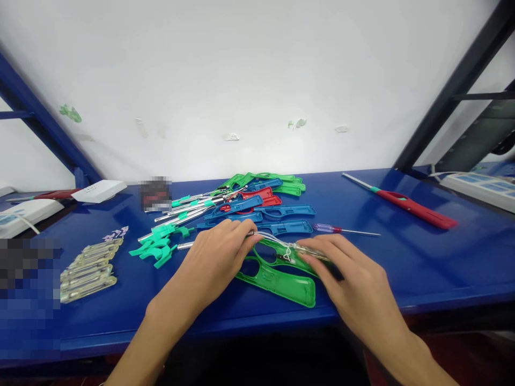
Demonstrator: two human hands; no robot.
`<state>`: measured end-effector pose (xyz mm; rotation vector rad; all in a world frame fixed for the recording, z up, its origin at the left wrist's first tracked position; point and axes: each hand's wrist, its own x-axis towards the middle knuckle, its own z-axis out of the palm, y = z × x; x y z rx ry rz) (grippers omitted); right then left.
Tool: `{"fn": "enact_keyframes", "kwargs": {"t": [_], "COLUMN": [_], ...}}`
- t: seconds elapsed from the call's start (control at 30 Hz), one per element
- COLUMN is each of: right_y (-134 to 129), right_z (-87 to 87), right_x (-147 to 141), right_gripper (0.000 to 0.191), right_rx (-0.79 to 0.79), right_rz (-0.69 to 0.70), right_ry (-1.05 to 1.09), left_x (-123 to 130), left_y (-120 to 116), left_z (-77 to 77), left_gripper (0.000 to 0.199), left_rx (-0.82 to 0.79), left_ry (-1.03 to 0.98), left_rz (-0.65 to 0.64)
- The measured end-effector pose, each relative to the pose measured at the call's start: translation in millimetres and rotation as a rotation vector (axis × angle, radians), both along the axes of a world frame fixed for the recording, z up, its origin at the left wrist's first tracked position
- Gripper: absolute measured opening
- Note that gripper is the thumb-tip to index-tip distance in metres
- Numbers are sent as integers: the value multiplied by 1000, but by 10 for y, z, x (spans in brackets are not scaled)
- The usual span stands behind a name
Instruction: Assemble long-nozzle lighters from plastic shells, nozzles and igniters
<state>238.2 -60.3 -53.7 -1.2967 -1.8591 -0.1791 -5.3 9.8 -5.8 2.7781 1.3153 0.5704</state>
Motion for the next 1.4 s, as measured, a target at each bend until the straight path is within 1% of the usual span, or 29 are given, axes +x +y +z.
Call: {"fn": "enact_keyframes", "kwargs": {"t": [0.1,0.33,0.5,0.73,0.87,1.03,1.17,1.3,1.4], "right_y": [0,4,11,7,7,11,6,3,1], "right_z": [2,-7,-17,-32,-35,-29,-14,1,9], "right_x": [1,6,17,15,19,20,15,15,17], "right_gripper": [16,12,12,14,15,15,14,13,14], "right_rx": [-27,-92,-134,-134,-132,-136,-143,-137,-136], "right_rz": [10,30,35,25,32,37,32,34,35], "right_ry": [1,-9,-15,-3,5,3,0,-4,-11], "left_x": [8,39,64,94,129,159,181,221,254], "left_y": [-6,-3,-39,-82,-102,-128,-192,-264,-286], "left_z": [-2,-39,-42,13,16,17,61,101,96], "left_gripper": [29,25,25,20,20,20,18,13,14], "left_rx": [9,23,11,-3,-19,-46,-96,-168,-185], "left_ry": [-10,-85,-148,-223,-257,-286,-279,-253,-232], "left_rz": [-5,-19,-56,-97,-102,-86,-73,-20,26]}}
